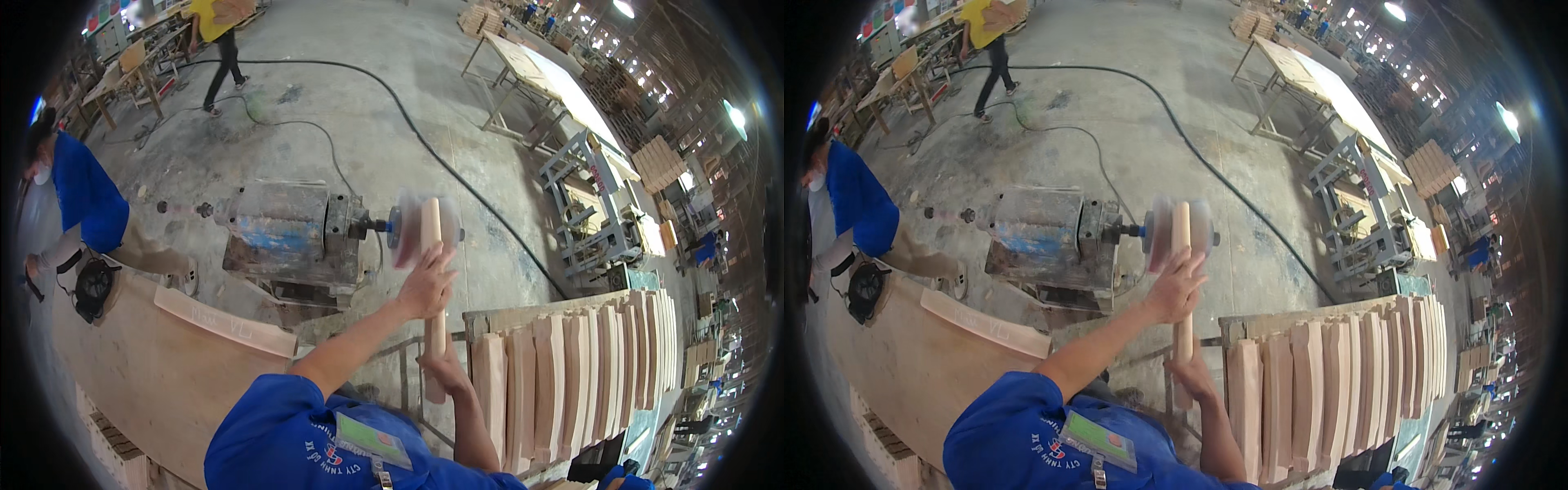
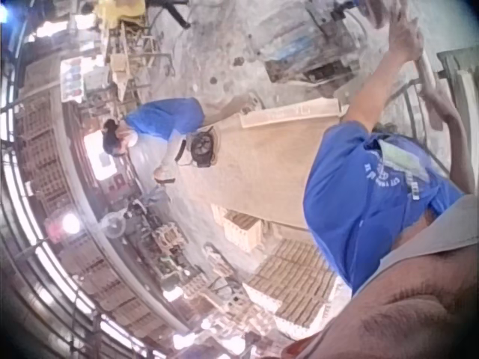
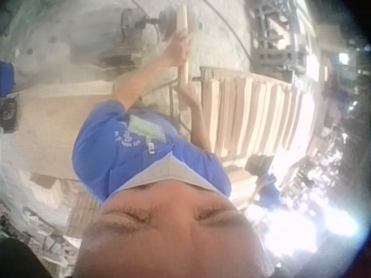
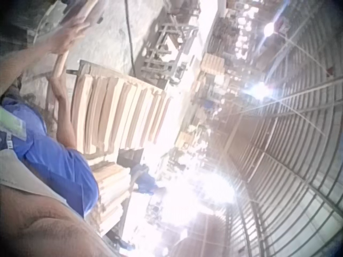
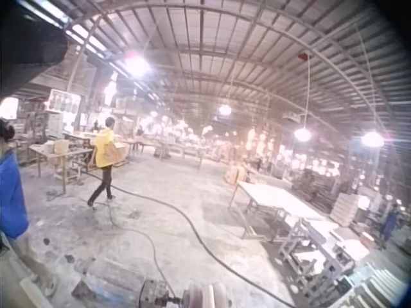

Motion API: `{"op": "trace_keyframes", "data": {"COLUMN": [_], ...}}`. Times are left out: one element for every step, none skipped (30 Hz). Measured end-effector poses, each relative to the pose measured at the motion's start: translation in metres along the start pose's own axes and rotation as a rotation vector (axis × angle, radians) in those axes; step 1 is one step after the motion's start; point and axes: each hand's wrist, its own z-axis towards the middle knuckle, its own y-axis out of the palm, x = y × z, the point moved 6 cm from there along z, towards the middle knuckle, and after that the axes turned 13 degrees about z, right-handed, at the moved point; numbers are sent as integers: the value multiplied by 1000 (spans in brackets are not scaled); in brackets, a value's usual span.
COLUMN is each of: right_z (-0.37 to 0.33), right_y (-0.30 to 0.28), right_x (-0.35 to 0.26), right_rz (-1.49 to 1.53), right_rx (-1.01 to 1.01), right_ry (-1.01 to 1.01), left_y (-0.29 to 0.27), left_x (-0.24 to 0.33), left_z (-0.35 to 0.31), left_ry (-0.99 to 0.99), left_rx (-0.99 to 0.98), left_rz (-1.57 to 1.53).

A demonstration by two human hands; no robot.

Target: The person picks up wooden pieces from a stack and smooths their edges against a rotating sanding wheel. After sanding, the person places the pieces onto a separate stack. The person repeats this process for multiple pieces.

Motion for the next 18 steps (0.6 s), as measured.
{"op": "trace_keyframes", "data": {"right_z": [-5,-9,-11,-11,-11,-7,-6,-5,-8,-11,-20,-33,-46,-60,-74,-83,-90,-97], "right_y": [0,-1,-2,-3,-3,-9,-4,0,2,2,3,10,21,31,46,57,70,90], "right_x": [6,11,18,22,26,25,20,13,2,-1,0,0,-15,-25,-34,-31,-25,-26], "right_rz": [23,45,109,176,242,34,-170,-375,-282,-355,-431,-506,-563,-626,-688,-742,-773,-676], "right_rx": [-9,-18,-35,-53,-71,30,114,193,101,130,147,143,133,114,74,50,7,-81], "right_ry": [10,21,78,129,180,108,40,-35,-153,-192,-234,-263,-194,-219,-260,-289,-454,-509], "left_y": [0,1,1,3,4,6,5,3,1,-4,-8,-11,-6,4,8,-6,-21,-41], "left_x": [1,2,4,6,9,12,7,1,-2,-7,-5,-2,-6,-8,-9,-14,-11,-6], "left_z": [-2,-3,-5,-5,-4,-2,-7,-10,-15,-18,-29,-51,-76,-97,-123,-141,-154,-168], "left_ry": [-2,-4,-7,-4,-2,0,-36,-75,-117,-239,-371,-523,-741,-977,-1060,-1115,-1148,-1169], "left_rx": [22,43,64,56,48,42,72,105,142,212,290,366,257,144,195,304,406,504], "left_rz": [-5,-11,-16,-20,-24,-28,-5,20,49,-35,-115,-191,-309,-616,-692,-759,-830,-902]}}
